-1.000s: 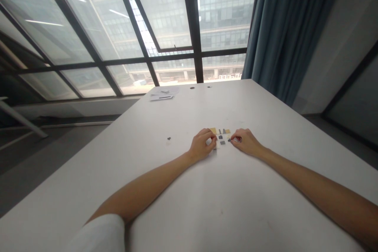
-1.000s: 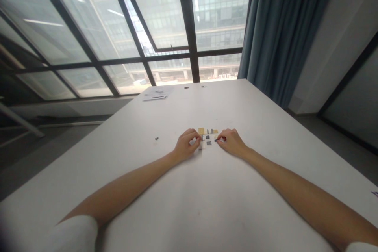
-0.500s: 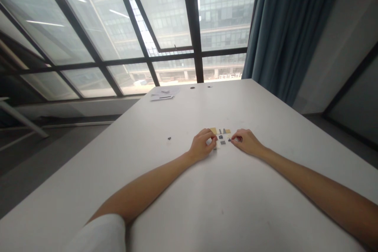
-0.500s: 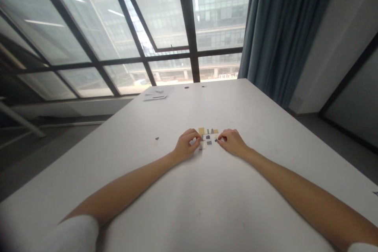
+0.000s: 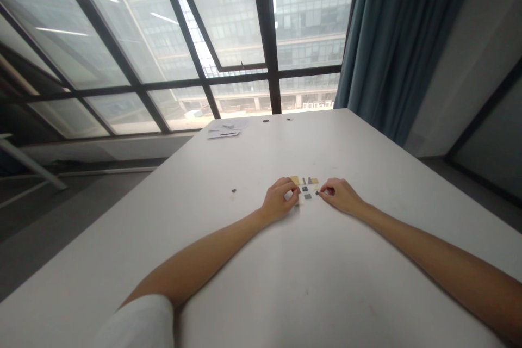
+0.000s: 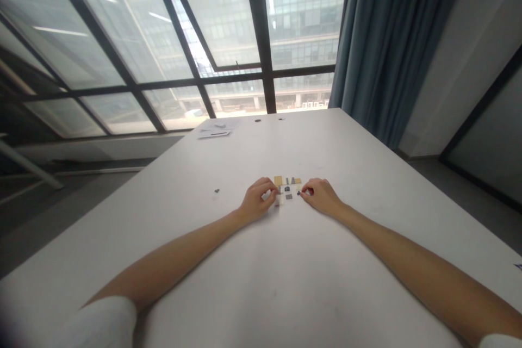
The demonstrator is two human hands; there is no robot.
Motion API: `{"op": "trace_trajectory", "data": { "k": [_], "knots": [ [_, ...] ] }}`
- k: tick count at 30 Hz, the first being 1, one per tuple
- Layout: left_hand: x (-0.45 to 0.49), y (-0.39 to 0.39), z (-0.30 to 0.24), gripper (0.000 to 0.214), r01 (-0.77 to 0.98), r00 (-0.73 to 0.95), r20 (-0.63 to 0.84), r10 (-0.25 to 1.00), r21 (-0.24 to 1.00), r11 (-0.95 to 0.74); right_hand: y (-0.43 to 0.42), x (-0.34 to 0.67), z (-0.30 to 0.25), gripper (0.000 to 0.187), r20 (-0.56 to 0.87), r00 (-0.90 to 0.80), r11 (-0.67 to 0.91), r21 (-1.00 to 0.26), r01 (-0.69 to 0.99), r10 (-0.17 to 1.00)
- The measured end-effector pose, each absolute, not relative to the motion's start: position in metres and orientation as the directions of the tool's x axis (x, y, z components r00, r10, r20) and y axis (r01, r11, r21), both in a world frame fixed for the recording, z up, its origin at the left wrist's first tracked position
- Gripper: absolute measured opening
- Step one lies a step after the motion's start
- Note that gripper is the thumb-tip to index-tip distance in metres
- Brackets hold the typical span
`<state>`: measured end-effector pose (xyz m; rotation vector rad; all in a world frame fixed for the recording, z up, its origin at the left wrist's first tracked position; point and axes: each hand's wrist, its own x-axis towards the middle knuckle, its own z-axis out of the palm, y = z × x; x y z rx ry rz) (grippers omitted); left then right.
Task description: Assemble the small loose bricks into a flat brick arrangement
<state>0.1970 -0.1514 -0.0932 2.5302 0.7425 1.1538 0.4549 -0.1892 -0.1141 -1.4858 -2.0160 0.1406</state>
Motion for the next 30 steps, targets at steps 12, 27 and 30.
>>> {"op": "trace_trajectory", "data": {
  "k": [12, 27, 30],
  "knots": [
    [0.175, -0.121, -0.047, 0.022, 0.514, 0.603, 0.448, 0.660, 0.414, -0.751, -0.188, 0.457, -0.117, 0.034, 0.537, -0.088, 0.380, -0.464, 0.800, 0.839],
    [0.007, -0.068, -0.050, 0.021, 0.903, 0.366, 0.009, 0.930, 0.238, -0.358, -0.187, 0.459, -0.121, 0.039, 0.542, -0.039, 0.358, -0.497, 0.790, 0.839],
    [-0.006, -0.068, -0.065, 0.020, 0.895, 0.346, 0.035, 0.938, 0.288, -0.341, -0.187, 0.460, -0.121, 0.039, 0.544, -0.037, 0.353, -0.489, 0.798, 0.838]
  ]
}}
